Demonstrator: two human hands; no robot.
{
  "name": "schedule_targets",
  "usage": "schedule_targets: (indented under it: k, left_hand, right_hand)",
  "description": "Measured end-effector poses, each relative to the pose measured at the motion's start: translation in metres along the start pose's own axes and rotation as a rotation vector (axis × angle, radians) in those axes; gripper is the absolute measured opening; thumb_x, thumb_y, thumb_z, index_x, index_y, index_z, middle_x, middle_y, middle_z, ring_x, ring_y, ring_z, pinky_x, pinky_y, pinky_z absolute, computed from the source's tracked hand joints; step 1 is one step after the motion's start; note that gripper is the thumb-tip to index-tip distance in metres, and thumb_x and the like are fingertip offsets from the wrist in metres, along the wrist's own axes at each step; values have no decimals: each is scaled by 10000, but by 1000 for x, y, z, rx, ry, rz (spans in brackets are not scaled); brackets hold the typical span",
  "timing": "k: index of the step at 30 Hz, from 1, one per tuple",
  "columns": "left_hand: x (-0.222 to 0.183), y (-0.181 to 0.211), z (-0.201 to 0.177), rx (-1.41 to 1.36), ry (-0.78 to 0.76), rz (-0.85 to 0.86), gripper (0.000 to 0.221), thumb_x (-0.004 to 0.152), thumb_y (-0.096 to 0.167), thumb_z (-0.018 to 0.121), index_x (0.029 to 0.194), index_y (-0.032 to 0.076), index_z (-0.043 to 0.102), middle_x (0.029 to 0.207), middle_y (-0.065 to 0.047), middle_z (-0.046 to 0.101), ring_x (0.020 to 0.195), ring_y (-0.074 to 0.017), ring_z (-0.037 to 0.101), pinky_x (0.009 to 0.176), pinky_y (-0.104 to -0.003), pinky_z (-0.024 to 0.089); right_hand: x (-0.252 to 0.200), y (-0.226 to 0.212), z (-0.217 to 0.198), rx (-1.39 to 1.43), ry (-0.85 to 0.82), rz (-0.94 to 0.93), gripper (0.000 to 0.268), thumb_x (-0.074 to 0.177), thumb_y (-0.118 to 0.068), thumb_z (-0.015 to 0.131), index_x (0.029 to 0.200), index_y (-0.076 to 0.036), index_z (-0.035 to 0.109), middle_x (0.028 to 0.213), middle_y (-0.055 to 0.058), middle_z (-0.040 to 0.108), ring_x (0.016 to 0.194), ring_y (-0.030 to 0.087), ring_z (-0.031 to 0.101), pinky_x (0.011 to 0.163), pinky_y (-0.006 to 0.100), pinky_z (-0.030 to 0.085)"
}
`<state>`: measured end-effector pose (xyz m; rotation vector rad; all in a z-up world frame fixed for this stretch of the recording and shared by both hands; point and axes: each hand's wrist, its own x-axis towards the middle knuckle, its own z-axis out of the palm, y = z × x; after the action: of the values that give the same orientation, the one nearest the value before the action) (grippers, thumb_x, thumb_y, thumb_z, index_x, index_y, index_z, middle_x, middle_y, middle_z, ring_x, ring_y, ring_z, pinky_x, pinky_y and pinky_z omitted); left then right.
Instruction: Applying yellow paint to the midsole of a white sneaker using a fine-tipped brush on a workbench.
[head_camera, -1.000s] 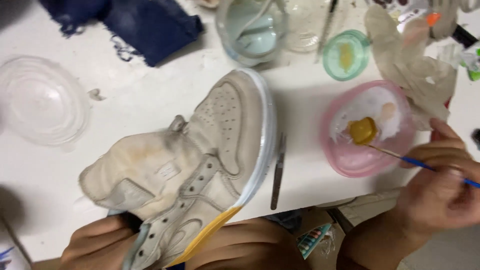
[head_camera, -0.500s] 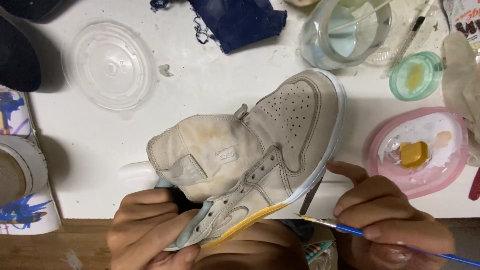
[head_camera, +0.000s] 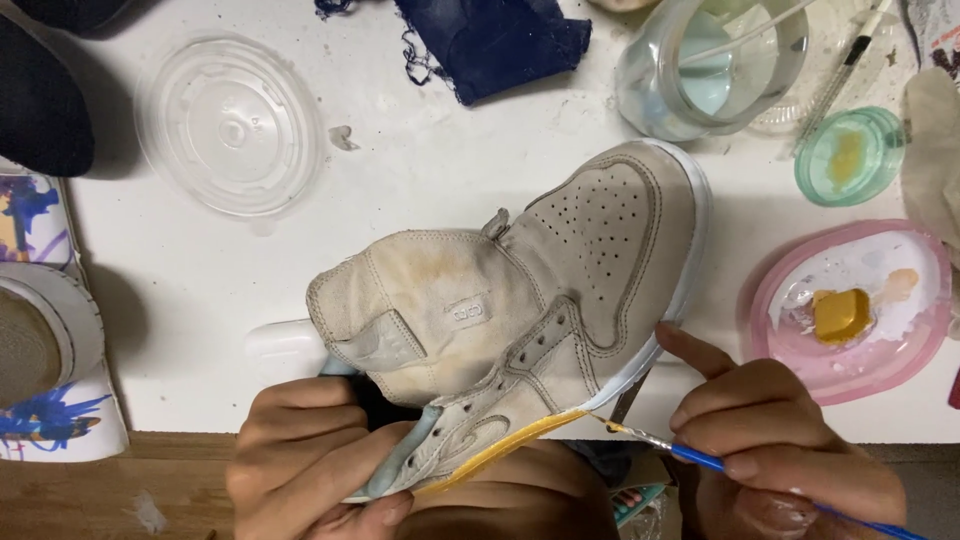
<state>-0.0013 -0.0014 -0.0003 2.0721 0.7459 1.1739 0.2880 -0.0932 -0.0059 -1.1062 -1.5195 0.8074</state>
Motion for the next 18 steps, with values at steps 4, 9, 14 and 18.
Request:
schedule_targets:
  k: [4,9,14,18]
  left_hand:
    - [5,2,-1,2,-39,-20,404,950,260,516,777,-72,665,501,-54,433,374,-158,385,452,-312,281]
    - [-1,-3,-1,31,-26,22,393,950,265,534,803,-72,673,496,-50,458,373,-146,397,446,-306,274]
    - [2,-1,-4,15,-75,-2,411,965,267,513,806,-75,677,511,-56,455,384,-151,400,454,-312,281]
    - [4,3,-5,23,-68,-11,416,954,261,506,772,-69,682,494,-41,443,373,-132,397,446,-305,276]
  right_hand:
    - [0,-2,12,-100,137,23,234,1169,-315,353,1047,-118,389,826,124,633,695,204,636,1027,624,733]
    - [-27,9,-20,-47,-83,85,316,1164,-342,344,1049,-66,445,953,117,664,794,204,726,1155,768,628]
    - [-19,4,22,-75,272,4,324,1157,-369,429,946,-126,387,777,131,599,717,213,624,1052,768,678]
    - [-34,17,3,-81,170,-3,282,1170,-355,414,970,-155,410,826,55,624,720,187,678,1095,787,659]
